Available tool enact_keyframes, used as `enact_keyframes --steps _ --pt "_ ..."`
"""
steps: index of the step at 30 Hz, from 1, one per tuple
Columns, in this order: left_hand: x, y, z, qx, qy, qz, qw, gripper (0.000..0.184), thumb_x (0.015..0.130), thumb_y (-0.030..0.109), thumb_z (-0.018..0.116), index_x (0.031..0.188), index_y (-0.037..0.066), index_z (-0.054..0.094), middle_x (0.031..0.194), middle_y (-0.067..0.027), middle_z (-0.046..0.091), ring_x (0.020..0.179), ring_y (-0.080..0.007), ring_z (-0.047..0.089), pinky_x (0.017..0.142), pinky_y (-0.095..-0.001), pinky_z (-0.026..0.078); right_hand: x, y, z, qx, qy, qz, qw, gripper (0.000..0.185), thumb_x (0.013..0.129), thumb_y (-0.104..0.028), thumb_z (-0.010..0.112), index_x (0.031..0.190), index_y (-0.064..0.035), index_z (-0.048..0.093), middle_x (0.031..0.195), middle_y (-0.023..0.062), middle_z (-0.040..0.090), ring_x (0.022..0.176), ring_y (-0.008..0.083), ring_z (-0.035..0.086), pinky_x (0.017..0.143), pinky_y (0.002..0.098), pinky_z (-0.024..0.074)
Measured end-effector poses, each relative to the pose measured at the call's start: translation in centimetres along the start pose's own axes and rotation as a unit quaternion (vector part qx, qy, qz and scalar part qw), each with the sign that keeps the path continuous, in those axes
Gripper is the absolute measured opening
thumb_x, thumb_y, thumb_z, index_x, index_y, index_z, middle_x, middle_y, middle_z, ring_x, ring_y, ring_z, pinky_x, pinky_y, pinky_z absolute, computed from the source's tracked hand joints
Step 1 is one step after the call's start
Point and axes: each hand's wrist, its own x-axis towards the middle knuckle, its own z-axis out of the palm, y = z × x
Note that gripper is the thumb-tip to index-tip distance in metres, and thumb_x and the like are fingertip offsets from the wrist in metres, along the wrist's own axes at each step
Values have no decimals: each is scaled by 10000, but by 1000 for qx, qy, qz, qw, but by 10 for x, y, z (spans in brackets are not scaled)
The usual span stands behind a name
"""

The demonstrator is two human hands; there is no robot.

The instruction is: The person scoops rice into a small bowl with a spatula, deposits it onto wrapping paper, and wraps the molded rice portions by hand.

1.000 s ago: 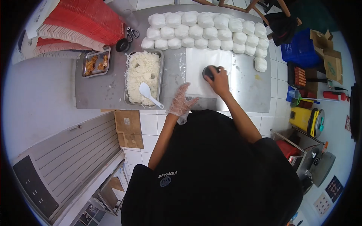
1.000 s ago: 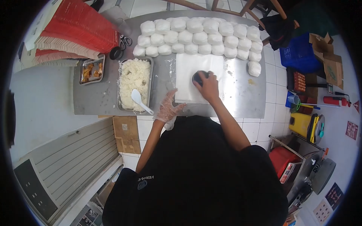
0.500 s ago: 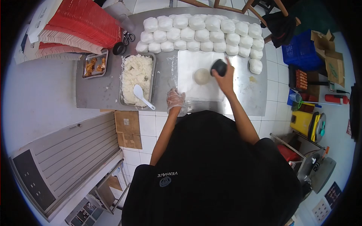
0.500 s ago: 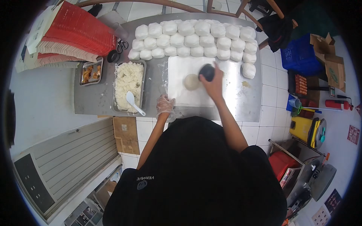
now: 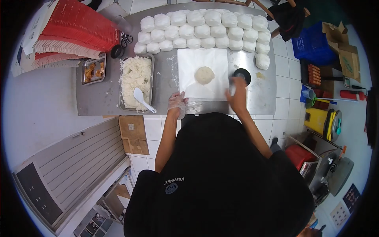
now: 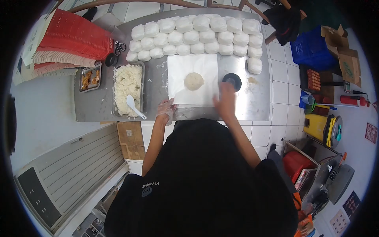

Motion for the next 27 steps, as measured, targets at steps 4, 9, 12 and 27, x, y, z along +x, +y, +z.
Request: enact_keyframes --steps 4,9,12,27 --pt "5 -6 -8 -67 6 -90 994 298 878 114 711 1048 43 477 900 -78 538 680 -185 604 549 -263 559 -9 -10 31 37 -162 -143 976 416 816 -216 698 1194 -73 598 1264 178 539 1202 361 490 995 469 398" --pt "11 -29 -32 -59 -17 -78 995 298 898 107 682 1098 56 467 955 -92 540 756 -198 612 589 -273 567 -2 13 40 -64 -244 -213 944 187 835 -117 584 1003 -72 654 1187 107 583 1139 299 536 937 437 427" --pt "-12 -17 -24 -36 13 25 999 313 907 106 659 1142 51 460 987 -114 546 802 -205 615 598 -300 571 -6 12 40 -55 -275 -230 932 209 817 -105 578 1012 -64 640 1156 97 585 1122 286 538 920 442 431" --pt "4 -35 -23 -174 33 47 983 323 897 76 637 1175 86 475 1036 -139 535 916 -275 593 780 -408 565 -5 1 40 -62 -241 -197 948 109 829 -51 512 906 -12 579 953 153 630 945 318 602 800 455 462"
